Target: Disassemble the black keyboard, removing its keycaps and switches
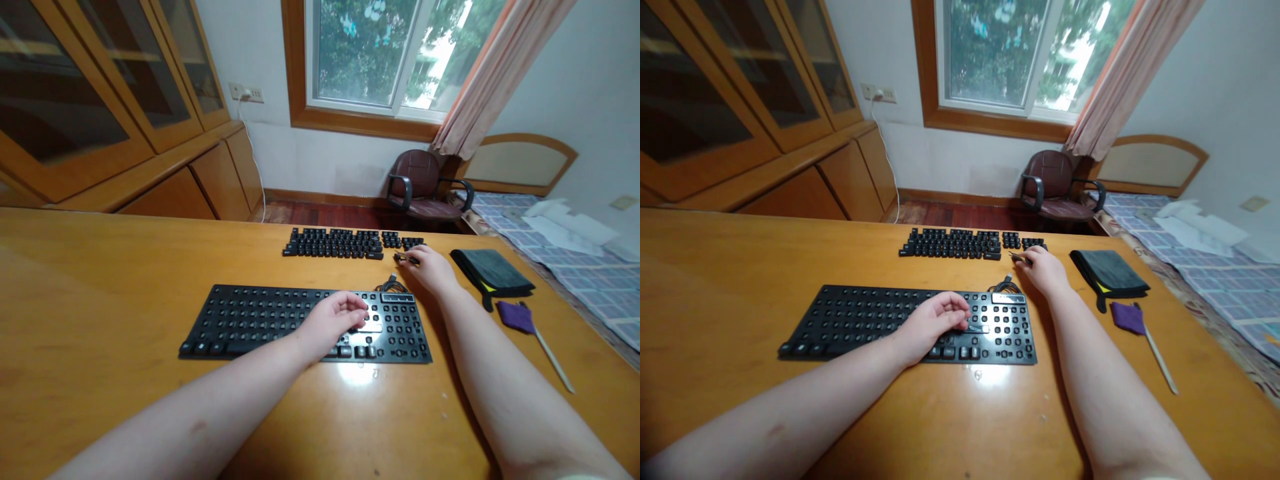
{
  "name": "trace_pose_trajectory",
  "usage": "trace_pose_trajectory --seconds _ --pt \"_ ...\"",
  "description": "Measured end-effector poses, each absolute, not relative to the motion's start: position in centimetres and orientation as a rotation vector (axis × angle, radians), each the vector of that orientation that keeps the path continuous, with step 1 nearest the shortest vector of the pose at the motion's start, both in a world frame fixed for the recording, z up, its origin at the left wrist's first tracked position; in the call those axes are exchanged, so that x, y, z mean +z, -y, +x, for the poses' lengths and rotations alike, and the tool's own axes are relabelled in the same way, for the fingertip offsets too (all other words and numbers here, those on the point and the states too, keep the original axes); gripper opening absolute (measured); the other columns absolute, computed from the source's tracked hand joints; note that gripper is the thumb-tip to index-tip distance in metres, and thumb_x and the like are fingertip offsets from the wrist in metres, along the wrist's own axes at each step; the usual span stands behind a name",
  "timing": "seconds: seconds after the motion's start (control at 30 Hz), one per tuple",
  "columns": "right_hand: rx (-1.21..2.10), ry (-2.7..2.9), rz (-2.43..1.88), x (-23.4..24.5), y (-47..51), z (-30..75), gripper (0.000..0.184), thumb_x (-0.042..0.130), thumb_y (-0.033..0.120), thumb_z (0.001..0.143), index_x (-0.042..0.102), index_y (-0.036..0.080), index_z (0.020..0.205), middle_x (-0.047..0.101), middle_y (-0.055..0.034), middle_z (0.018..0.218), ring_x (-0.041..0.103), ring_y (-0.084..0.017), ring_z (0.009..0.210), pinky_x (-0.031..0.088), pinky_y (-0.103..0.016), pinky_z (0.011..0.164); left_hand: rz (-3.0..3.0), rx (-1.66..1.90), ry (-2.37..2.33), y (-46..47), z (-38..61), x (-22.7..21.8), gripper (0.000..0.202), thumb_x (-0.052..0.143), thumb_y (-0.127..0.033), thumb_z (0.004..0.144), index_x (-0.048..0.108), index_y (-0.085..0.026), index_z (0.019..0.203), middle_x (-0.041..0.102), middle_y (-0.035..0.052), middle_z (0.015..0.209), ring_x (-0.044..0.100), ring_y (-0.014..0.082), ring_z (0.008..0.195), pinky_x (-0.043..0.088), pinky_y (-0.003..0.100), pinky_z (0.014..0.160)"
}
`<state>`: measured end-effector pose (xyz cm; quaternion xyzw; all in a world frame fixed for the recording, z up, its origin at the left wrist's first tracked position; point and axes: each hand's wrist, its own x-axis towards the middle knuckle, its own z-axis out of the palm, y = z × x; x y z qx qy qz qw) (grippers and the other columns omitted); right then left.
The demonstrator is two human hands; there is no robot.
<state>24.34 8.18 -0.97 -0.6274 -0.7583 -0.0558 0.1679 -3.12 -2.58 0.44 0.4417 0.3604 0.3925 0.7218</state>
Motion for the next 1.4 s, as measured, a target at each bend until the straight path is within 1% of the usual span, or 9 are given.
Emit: trace_pose_trajectory --seconds 0.2,0.37,0.47,0.7,0.9,1.07,1.13,1.33,1.4 --pt "-0.268 2.102 -1.792 -1.5 -8.8 23.3 0.028 0.053 0.038 0.083 0.069 0.024 0.102 0.064 -0.0035 0.106 0.061 -0.02 0.088 0.046 -0.028 0.067 0.96 0.865 -0.8 2.5 -3.1 0.0 0.024 0.07 -0.031 0.069 0.058 -0.014 0.083 0.064 0.0022 0.078 0.058 0.01 0.067 0.044 0.026 0.069" --pt "-0.31 2.091 -1.858 -2.2 -9.3 23.1 0.022 0.054 0.035 0.083 0.071 0.026 0.093 0.066 -0.0015 0.1 0.062 -0.018 0.082 0.043 -0.027 0.061 0.942 0.874 -0.781 2.4 -3.1 -0.1 0.027 0.069 -0.035 0.069 0.058 -0.014 0.082 0.063 0.0026 0.077 0.058 0.0104 0.066 0.044 0.026 0.067" --pt "-0.313 2.08 -1.889 -2.5 -9.6 23.1 0.021 0.054 0.033 0.083 0.072 0.026 0.091 0.067 -0.0005 0.099 0.062 -0.018 0.081 0.042 -0.027 0.06 0.936 0.874 -0.776 2.4 -3.0 -0.1 0.028 0.069 -0.037 0.07 0.058 -0.014 0.082 0.063 0.0023 0.077 0.057 0.0103 0.066 0.043 0.026 0.066" --pt "-0.287 2.043 -1.905 -2.8 -10.3 23.3 0.021 0.053 0.034 0.082 0.071 0.025 0.09 0.068 -0.0013 0.098 0.062 -0.019 0.082 0.043 -0.027 0.062 0.921 0.873 -0.773 2.4 -2.9 0.1 0.03 0.069 -0.04 0.069 0.059 -0.014 0.081 0.062 0.0019 0.076 0.057 0.0101 0.065 0.043 0.025 0.066" --pt "-0.261 2.035 -1.881 -2.8 -10.5 23.2 0.021 0.053 0.033 0.082 0.071 0.024 0.09 0.068 -0.0018 0.099 0.062 -0.02 0.085 0.044 -0.028 0.064 0.93 0.87 -0.794 2.5 -2.9 0.3 0.029 0.068 -0.038 0.069 0.059 -0.014 0.082 0.063 0.0025 0.077 0.057 0.0106 0.066 0.043 0.025 0.066" --pt "-0.286 1.984 -1.82 -2.6 -10.2 23.4 0.026 0.051 0.025 0.08 0.068 0.025 0.101 0.066 -0.001 0.106 0.061 -0.02 0.091 0.046 -0.029 0.068 0.931 0.865 -0.791 2.5 -3.0 0.2 0.028 0.068 -0.037 0.07 0.059 -0.014 0.081 0.063 0.0024 0.077 0.057 0.0105 0.067 0.043 0.025 0.068" --pt "-0.288 1.992 -1.818 -2.4 -9.9 23.6 0.025 0.051 0.026 0.079 0.068 0.024 0.097 0.066 -0.0013 0.104 0.061 -0.02 0.09 0.046 -0.029 0.067 0.926 0.866 -0.792 2.5 -3.0 0.2 0.027 0.068 -0.037 0.07 0.059 -0.014 0.081 0.063 0.0024 0.076 0.057 0.0106 0.066 0.043 0.026 0.068" --pt "-0.276 2.104 -1.823 -1.8 -9.3 23.2 0.019 0.052 0.025 0.076 0.07 0.023 0.08 0.066 -0.0012 0.102 0.062 -0.02 0.083 0.045 -0.029 0.064 0.923 0.868 -0.797 2.6 -2.9 0.6 0.028 0.069 -0.037 0.068 0.059 -0.014 0.08 0.063 0.0024 0.076 0.057 0.0105 0.066 0.043 0.025 0.067" --pt "-0.255 2.114 -1.794 -1.6 -9.2 23.4 0.019 0.052 0.024 0.076 0.07 0.023 0.08 0.066 -0.0016 0.101 0.061 -0.019 0.083 0.045 -0.028 0.065 0.923 0.868 -0.797 2.6 -2.9 0.8 0.028 0.069 -0.037 0.068 0.059 -0.014 0.08 0.063 0.0023 0.076 0.057 0.0102 0.065 0.043 0.025 0.067"
